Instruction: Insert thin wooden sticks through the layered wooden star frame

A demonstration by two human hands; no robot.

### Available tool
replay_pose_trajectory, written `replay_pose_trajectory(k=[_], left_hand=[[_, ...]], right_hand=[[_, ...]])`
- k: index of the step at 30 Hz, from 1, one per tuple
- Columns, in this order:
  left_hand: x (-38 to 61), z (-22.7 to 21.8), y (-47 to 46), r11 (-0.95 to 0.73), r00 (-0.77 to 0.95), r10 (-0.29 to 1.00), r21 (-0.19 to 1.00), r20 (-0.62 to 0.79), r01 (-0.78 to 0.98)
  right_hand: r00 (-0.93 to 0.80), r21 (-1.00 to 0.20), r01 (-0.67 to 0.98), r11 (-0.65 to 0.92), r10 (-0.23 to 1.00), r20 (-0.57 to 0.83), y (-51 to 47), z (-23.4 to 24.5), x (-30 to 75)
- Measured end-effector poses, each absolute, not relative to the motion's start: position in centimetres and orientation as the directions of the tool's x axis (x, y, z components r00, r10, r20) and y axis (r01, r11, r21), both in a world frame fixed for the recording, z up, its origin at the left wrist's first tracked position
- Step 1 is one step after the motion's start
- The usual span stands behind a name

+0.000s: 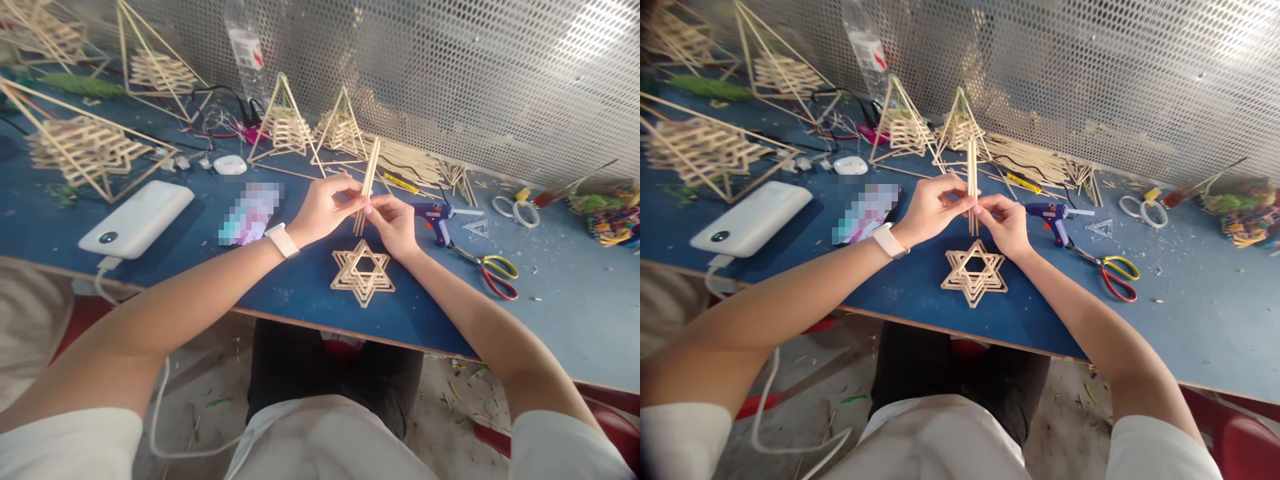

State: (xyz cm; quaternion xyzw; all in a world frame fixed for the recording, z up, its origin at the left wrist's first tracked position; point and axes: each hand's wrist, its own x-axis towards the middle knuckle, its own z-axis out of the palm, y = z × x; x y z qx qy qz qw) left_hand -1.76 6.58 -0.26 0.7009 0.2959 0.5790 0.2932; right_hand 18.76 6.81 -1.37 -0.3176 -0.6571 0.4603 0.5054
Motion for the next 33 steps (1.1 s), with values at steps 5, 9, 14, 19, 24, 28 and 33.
replay_pose_trajectory(k=[5,9,14,19,24,28,33], left_hand=[[-1.8,-0.2,6.7,-0.635,0.2,0.762,0.772,0.615,0.046],[-1.8,0.1,6.7,-0.636,0.208,0.76,0.771,0.616,0.041],[-1.8,0.8,6.3,-0.635,0.214,0.76,0.772,0.613,0.043],[-1.9,0.7,6.5,-0.631,0.229,0.756,0.776,0.614,0.002],[-1.9,0.9,6.6,-0.597,0.215,0.782,0.802,0.585,-0.009],[-2.0,1.0,6.6,-0.58,0.232,0.787,0.814,0.571,-0.036],[-2.1,0.7,6.8,-0.438,0.313,0.827,0.884,0.467,-0.163]], right_hand=[[-0.289,-0.921,-0.085,0.38,0.875,0.388,6.6,-1.3,18.9],[-0.277,-0.921,-0.058,0.386,0.88,0.386,6.6,-1.3,19.0],[-0.276,-0.914,-0.05,0.404,0.874,0.401,6.6,-1.3,19.0],[-0.291,-0.918,-0.085,0.388,0.871,0.395,6.7,-1.3,19.0],[-0.296,-0.939,-0.055,0.338,0.893,0.339,6.9,-1.6,19.2],[-0.313,-0.94,-0.055,0.338,0.888,0.337,6.9,-1.6,19.3],[-0.327,-0.944,-0.049,0.325,0.888,0.323,6.9,-1.4,19.4]])
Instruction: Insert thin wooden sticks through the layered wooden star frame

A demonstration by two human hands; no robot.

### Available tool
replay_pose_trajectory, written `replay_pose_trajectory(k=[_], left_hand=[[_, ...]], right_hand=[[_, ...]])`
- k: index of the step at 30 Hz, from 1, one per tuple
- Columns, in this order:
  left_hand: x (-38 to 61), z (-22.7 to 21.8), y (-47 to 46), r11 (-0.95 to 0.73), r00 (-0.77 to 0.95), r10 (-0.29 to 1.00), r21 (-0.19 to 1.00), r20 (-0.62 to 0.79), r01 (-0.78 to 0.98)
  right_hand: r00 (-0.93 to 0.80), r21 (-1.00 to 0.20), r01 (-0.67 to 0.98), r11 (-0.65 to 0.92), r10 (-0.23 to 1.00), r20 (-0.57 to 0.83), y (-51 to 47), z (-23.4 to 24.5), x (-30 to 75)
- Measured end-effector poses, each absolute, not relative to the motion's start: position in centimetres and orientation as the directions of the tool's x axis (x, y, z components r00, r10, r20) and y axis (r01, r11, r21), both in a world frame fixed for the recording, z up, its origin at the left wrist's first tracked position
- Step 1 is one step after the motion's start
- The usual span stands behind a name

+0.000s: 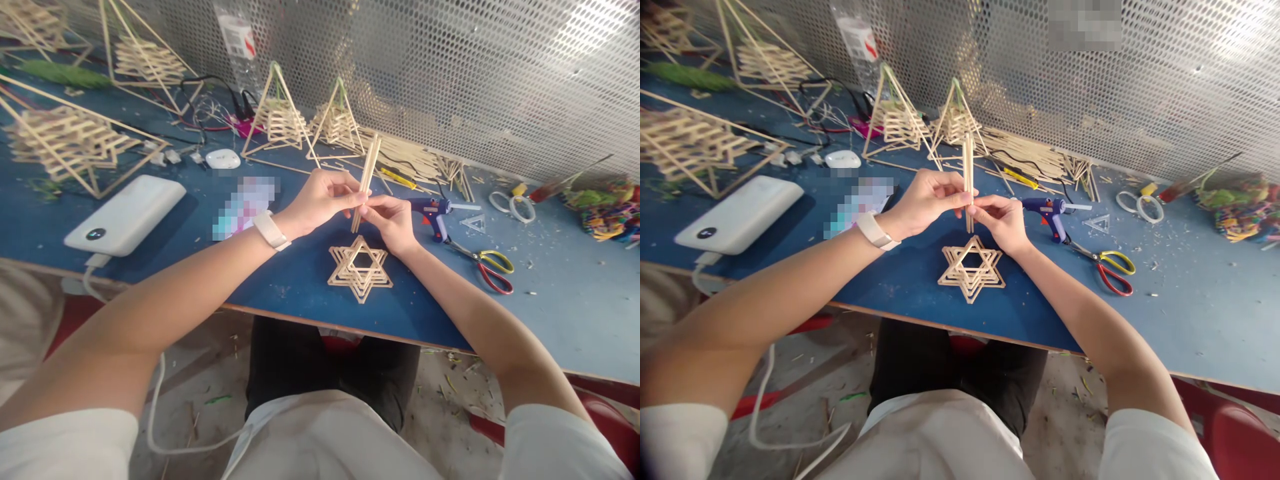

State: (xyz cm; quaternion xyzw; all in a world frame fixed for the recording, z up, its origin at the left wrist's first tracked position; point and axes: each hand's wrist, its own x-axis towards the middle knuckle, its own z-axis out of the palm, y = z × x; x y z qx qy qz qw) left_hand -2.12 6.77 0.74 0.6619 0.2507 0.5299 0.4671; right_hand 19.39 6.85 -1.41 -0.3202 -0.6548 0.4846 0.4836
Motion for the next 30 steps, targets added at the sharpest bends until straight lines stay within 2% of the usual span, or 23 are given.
replay_pose_trajectory(k=[3,9,18,30], left_hand=[[-2.15,0.76,6.74,-0.399,0.332,0.832,0.895,0.444,-0.198],[-2.13,1.25,6.5,-0.429,0.319,0.825,0.884,0.467,-0.184],[-2.38,0.86,6.88,-0.349,0.369,0.832,0.907,0.415,-0.234],[-2.32,1.34,6.63,-0.391,0.337,0.832,0.897,0.441,-0.207]], right_hand=[[-0.331,-0.944,-0.066,0.324,0.885,0.327,6.89,-1.37,19.44],[-0.339,-0.947,-0.068,0.313,0.886,0.317,6.88,-1.36,19.45],[-0.407,-0.93,-0.149,0.336,0.837,0.367,7.1,-1.57,19.45],[-0.431,-0.919,-0.155,0.362,0.812,0.393,7.24,-1.87,19.3]])
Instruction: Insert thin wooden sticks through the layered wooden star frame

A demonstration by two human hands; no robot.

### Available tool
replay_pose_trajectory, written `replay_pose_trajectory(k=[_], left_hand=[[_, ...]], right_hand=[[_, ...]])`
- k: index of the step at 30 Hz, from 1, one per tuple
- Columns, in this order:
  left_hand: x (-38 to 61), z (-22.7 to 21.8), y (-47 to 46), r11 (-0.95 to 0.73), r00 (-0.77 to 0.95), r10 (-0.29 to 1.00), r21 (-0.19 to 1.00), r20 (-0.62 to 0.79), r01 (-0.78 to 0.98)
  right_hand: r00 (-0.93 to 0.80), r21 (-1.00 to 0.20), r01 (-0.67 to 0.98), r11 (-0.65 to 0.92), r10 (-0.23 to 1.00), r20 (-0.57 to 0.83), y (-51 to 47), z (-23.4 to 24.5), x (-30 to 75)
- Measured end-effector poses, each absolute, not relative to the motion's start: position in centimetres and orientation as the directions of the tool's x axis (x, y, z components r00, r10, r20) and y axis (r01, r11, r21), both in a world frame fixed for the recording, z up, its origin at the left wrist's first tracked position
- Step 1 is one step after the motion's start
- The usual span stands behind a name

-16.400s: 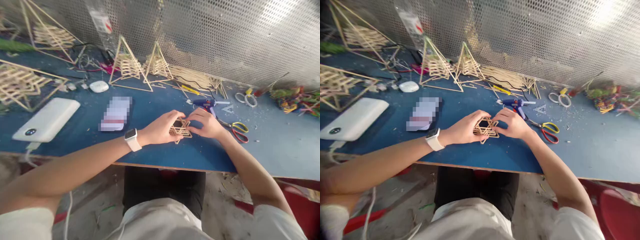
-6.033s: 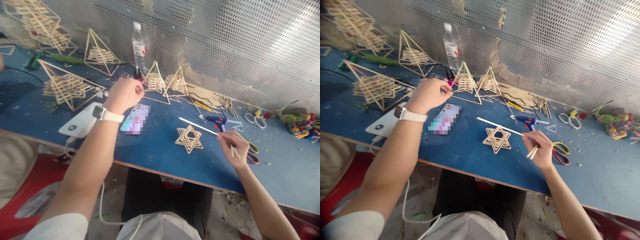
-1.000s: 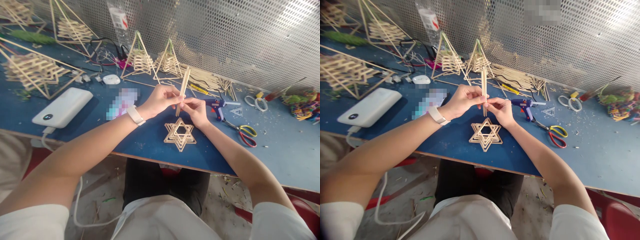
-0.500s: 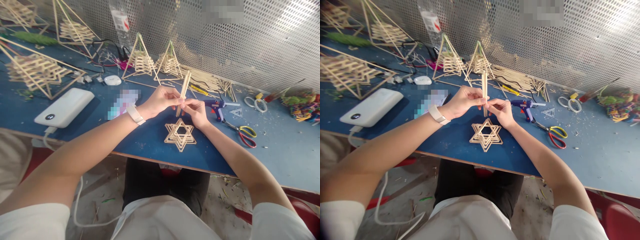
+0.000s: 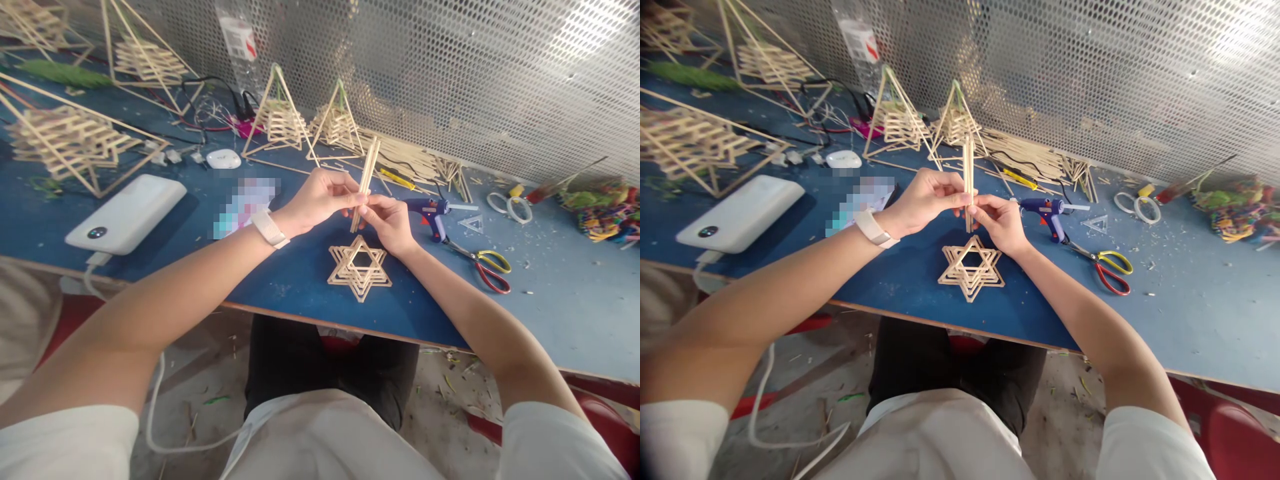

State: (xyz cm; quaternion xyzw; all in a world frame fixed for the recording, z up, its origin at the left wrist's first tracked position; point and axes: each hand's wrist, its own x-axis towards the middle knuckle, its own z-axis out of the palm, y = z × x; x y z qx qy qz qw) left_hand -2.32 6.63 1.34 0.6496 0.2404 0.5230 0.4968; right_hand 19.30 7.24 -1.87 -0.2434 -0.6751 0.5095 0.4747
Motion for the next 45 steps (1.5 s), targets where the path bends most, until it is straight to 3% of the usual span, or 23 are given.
replay_pose_trajectory(k=[9,16,27,38,45], left_hand=[[-2.3,1.3,6.7,-0.499,0.286,0.812,0.859,0.509,-0.113],[-2.4,1.0,6.9,-0.558,0.292,0.784,0.828,0.548,-0.055],[-2.7,1.1,7.0,-0.6,0.318,0.752,0.799,0.578,-0.032],[-2.7,1.5,6.4,-0.7,0.271,0.704,0.706,0.656,0.11],[-2.5,2.2,5.6,-0.679,0.333,0.71,0.728,0.621,0.091]], right_hand=[[-0.342,-0.902,-0.114,0.417,0.836,0.43,6.8,-2.2,19.1],[-0.387,-0.909,-0.058,0.413,0.83,0.402,6.7,-2.1,19.3],[-0.403,-0.9,-0.098,0.426,0.809,0.427,7.0,-1.8,19.3],[-0.433,-0.928,-0.106,0.357,0.824,0.366,7.1,-1.1,19.4],[-0.408,-0.945,-0.106,0.31,0.853,0.325,6.9,-1.2,19.4]])
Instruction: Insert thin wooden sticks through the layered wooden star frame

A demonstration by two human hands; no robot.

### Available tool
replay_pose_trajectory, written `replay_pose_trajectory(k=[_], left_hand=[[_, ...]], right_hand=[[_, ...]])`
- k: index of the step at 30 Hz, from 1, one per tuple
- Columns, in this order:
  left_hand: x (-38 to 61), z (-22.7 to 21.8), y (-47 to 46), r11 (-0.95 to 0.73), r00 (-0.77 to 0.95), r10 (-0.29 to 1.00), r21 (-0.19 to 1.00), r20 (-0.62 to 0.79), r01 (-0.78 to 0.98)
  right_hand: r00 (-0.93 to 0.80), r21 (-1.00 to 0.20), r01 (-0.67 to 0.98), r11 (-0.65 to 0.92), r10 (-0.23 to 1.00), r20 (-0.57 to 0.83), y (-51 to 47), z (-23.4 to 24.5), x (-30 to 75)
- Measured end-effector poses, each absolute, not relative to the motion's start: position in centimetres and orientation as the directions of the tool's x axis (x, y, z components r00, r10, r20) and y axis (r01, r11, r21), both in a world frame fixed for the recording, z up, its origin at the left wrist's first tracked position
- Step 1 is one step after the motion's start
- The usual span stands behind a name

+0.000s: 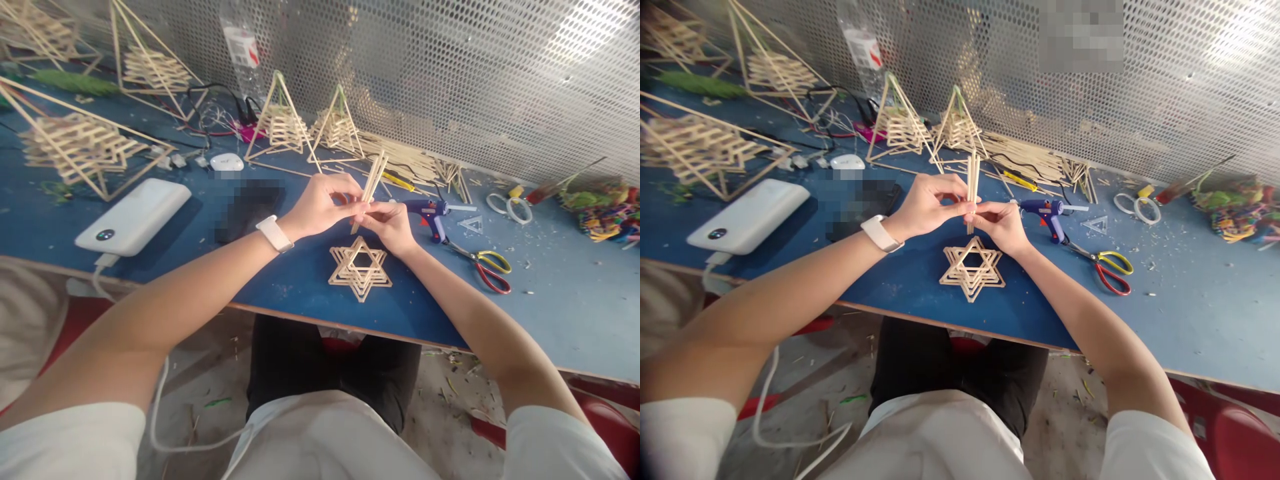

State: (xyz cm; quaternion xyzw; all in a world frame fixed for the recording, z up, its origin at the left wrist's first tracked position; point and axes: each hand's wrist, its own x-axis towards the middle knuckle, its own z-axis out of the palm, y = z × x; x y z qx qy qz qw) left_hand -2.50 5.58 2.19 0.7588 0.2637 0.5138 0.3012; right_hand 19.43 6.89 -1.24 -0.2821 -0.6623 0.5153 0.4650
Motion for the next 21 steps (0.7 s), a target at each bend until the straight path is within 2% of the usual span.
replay_pose_trajectory(k=[7,15,18,21], left_hand=[[-2.5,2.1,5.7,-0.687,0.302,0.71,0.719,0.636,0.101],[-2.5,1.8,5.9,-0.678,0.303,0.715,0.731,0.63,0.078],[-2.4,1.8,5.9,-0.692,0.289,0.704,0.718,0.649,0.073],[-2.3,1.5,5.9,-0.675,0.288,0.719,0.734,0.632,0.075]], right_hand=[[-0.413,-0.93,-0.101,0.355,0.835,0.363,6.6,-1.3,19.5],[-0.419,-0.905,-0.01,0.426,0.819,0.391,6.5,-1.5,19.9],[-0.327,-0.82,0.034,0.571,0.782,0.531,5.8,-0.1,20.0],[-0.187,-0.635,0.165,0.755,0.656,0.732,5.1,2.9,20.0]])
